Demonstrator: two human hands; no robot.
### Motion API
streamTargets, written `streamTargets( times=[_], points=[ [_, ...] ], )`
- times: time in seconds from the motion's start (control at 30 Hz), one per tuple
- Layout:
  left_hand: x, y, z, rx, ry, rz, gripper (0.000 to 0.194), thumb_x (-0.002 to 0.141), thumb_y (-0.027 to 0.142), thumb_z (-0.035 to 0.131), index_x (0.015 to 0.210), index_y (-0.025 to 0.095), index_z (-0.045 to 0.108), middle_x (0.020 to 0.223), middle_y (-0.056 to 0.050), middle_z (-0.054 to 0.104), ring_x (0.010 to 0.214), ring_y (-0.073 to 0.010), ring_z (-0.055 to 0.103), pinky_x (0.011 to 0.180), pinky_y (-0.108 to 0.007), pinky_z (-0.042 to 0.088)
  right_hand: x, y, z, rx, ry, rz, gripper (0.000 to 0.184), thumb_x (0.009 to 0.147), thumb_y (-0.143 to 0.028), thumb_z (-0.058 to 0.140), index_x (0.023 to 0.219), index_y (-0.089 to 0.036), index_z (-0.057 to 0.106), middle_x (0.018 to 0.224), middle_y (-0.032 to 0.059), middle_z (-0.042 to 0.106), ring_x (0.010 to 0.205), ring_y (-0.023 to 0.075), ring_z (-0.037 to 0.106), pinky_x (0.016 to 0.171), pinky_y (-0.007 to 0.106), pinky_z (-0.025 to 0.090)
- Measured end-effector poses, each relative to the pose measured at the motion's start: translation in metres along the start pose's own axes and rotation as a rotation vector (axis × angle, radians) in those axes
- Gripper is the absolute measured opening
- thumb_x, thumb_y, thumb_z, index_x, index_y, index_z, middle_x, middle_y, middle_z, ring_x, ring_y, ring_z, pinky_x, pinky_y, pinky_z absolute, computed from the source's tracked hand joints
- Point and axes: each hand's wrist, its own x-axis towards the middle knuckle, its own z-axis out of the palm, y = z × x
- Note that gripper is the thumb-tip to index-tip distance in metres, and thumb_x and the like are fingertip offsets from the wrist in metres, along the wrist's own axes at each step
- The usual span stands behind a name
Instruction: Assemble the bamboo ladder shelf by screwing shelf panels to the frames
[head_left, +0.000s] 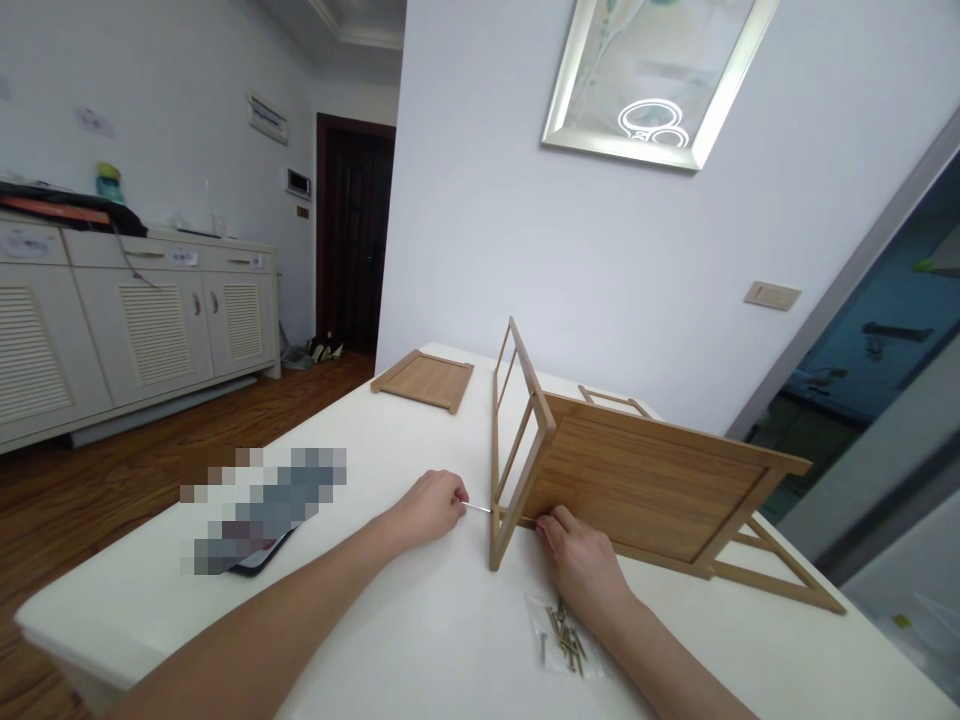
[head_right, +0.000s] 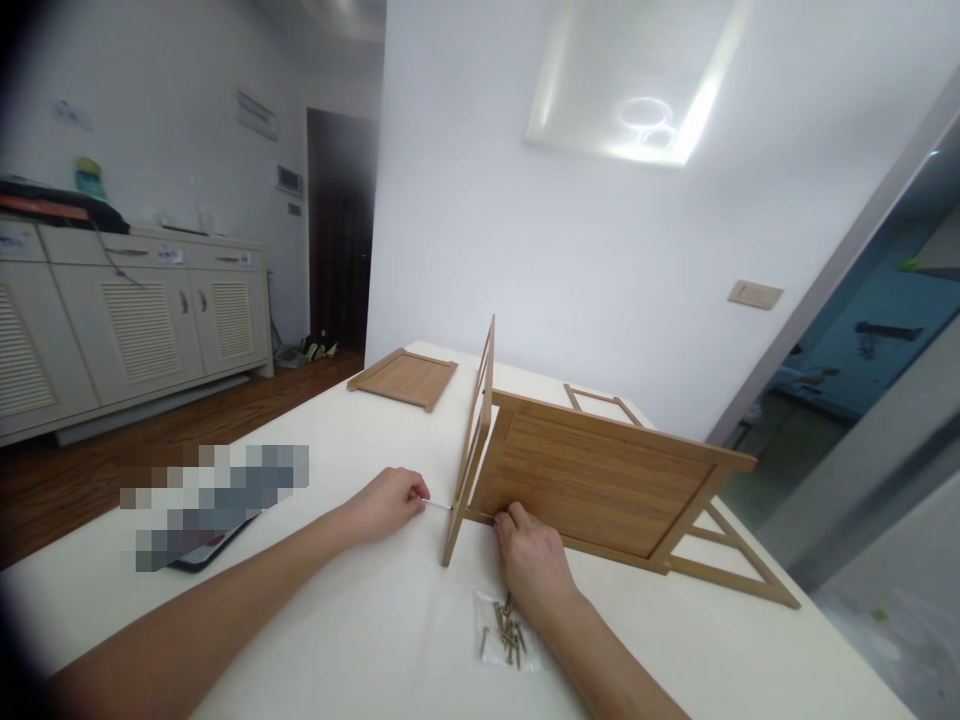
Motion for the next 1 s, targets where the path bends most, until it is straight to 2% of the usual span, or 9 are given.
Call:
streamTargets(
  times=[0.1,0.23,0.43,0.73,1.0],
  points=[
    [-0.001,0.001,-0.001,0.013,0.003,0.016,0.023,0.079,0.019,0.054,0.089,0.018,0.074,0.086,-0.006,0.076,0.081,-0.0195,0.069,0.071,-0.028,0.048,0.003,-0.006,-0.005,0.071,-0.009,-0.026,0.023,0.095,-0.015,0.044,0.101,-0.020,0.066,0.089,0.0050,0.065,0.078,0.0169,0.063,0.062,0.026,0.039],
    [-0.003,0.002,0.002,0.046,0.007,0.033,0.020,0.077,0.019,0.056,0.087,0.019,0.074,0.083,-0.007,0.075,0.080,-0.0215,0.068,0.069,-0.029,0.047,0.006,-0.019,-0.012,0.205,-0.061,-0.076,0.036,0.092,-0.011,0.045,0.122,-0.024,0.059,0.095,0.0040,0.065,0.086,0.0174,0.063,0.069,0.025,0.043],
    [-0.002,0.002,0.007,0.071,0.016,0.022,0.021,0.079,0.017,0.054,0.090,0.019,0.071,0.088,-0.007,0.074,0.084,-0.0222,0.067,0.072,-0.030,0.047,0.007,-0.024,-0.013,0.322,-0.108,-0.096,0.032,0.091,-0.012,0.043,0.112,-0.023,0.065,0.103,0.0059,0.064,0.097,0.0178,0.061,0.082,0.027,0.046],
    [0.001,0.002,0.010,0.080,0.041,-0.014,0.021,0.081,0.017,0.052,0.093,0.018,0.068,0.098,-0.008,0.073,0.094,-0.0227,0.066,0.080,-0.031,0.047,0.007,-0.020,-0.009,0.375,-0.087,-0.109,0.041,0.087,-0.007,0.046,0.117,-0.026,0.066,0.100,0.0054,0.065,0.093,0.0179,0.060,0.080,0.027,0.048],
    [0.000,0.002,0.009,0.060,0.015,-0.018,0.017,0.081,0.019,0.054,0.090,0.019,0.068,0.093,-0.007,0.074,0.085,-0.0203,0.067,0.073,-0.028,0.047,0.006,-0.019,-0.004,0.428,-0.060,-0.107,0.041,0.085,-0.007,0.048,0.117,-0.026,0.066,0.099,0.0060,0.065,0.092,0.0190,0.060,0.080,0.029,0.049]
  ],
)
